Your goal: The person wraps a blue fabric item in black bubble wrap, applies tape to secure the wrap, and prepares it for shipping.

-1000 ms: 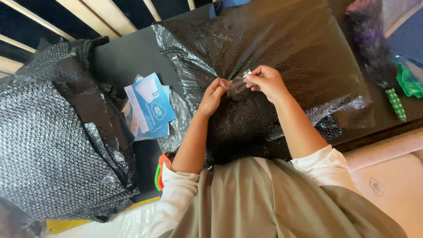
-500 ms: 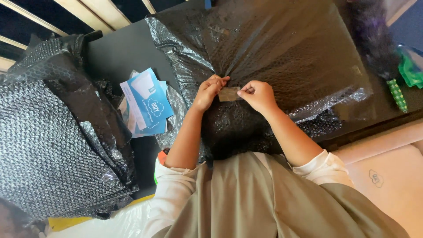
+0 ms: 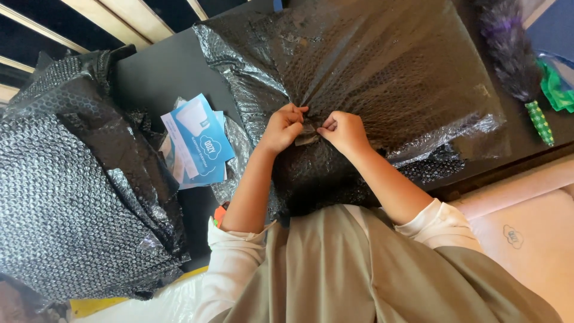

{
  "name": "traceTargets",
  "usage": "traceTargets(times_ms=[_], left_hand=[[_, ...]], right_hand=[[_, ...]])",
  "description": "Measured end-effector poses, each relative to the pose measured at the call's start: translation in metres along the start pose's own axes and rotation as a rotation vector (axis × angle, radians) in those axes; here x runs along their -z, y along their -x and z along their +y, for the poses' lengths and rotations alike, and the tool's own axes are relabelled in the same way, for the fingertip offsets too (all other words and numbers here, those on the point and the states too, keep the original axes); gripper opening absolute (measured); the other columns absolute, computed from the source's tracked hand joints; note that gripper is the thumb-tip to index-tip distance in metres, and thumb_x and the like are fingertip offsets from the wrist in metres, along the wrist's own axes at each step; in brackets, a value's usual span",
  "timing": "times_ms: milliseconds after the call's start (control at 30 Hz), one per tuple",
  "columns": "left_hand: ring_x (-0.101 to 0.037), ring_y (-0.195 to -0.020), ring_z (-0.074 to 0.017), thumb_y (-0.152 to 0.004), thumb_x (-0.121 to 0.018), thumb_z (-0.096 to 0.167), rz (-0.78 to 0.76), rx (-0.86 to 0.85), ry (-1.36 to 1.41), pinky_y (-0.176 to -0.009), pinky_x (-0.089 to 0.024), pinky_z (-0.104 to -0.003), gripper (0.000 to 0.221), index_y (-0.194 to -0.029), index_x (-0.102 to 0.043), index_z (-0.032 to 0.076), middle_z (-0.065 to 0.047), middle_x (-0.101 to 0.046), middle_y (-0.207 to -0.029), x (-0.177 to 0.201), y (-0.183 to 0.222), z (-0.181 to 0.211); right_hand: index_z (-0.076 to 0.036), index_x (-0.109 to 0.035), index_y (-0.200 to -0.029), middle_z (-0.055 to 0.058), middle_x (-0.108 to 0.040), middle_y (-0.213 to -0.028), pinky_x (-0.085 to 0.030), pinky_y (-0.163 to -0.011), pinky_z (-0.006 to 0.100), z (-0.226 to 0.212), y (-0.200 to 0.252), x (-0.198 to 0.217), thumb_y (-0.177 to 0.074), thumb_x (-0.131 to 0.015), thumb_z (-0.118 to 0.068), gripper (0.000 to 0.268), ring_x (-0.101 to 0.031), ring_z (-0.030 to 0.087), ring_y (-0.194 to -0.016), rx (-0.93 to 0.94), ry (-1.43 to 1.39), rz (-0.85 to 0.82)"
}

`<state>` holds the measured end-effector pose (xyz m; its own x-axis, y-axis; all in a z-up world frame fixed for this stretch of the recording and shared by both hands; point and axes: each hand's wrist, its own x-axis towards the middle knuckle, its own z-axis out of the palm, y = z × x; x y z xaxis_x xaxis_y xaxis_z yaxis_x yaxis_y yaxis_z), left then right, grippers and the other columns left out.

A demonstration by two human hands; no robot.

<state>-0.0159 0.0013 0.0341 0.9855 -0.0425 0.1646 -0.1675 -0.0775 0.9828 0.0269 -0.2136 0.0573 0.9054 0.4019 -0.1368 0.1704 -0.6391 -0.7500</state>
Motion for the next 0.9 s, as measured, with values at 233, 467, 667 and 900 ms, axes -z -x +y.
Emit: traceTargets(times_ms=[233,467,667,900], left_hand=[[-0.064,-0.094,-0.0424,-0.068,-0.061,0.001,0.105,-0.036,-0.339,-0.09,-0.053,-0.046,0.013,-0.055,-0.057,0.002,-0.012,-0.052,-0.079,0.003,0.023,0.014],[-0.059,-0.094,-0.0282,-0.068,-0.068,0.014,0.221,-0.007,-0.556,-0.085,-0.049,-0.037,0.017,-0.055,-0.058,0.009,-0.005,-0.055,-0.079,0.01,0.034,0.0],[-0.058,-0.091,-0.0277,-0.067,-0.068,0.013,0.207,0.052,-0.552,-0.085,-0.049,-0.037,0.017,-0.055,-0.056,0.01,-0.005,-0.054,-0.079,0.01,0.036,-0.01],[-0.06,-0.092,-0.0294,-0.066,-0.069,0.012,0.195,0.061,-0.547,-0.084,-0.05,-0.038,0.019,-0.054,-0.055,0.009,-0.006,-0.056,-0.08,0.009,0.035,-0.006]], right_hand=[[-0.006,-0.058,-0.097,0.007,-0.072,-0.078,-0.058,-0.07,0.039,0.002,0.002,0.004,-0.075,-0.091,-0.019,0.042,-0.072,0.027,-0.079,0.007,-0.026,0.038],[-0.012,-0.069,-0.096,0.006,-0.063,-0.083,-0.058,-0.064,0.036,-0.002,0.0,0.002,-0.079,-0.088,-0.014,0.025,-0.069,0.025,-0.071,0.174,0.025,0.066],[-0.011,-0.074,-0.101,0.007,-0.061,-0.086,-0.06,-0.067,0.039,-0.003,0.004,0.001,-0.083,-0.085,-0.015,0.021,-0.072,0.03,-0.079,0.286,0.19,0.063],[-0.009,-0.076,-0.114,0.011,-0.069,-0.113,-0.054,-0.095,0.046,-0.012,0.011,-0.001,-0.091,-0.079,-0.018,0.026,-0.066,0.032,-0.114,0.624,0.362,0.14]])
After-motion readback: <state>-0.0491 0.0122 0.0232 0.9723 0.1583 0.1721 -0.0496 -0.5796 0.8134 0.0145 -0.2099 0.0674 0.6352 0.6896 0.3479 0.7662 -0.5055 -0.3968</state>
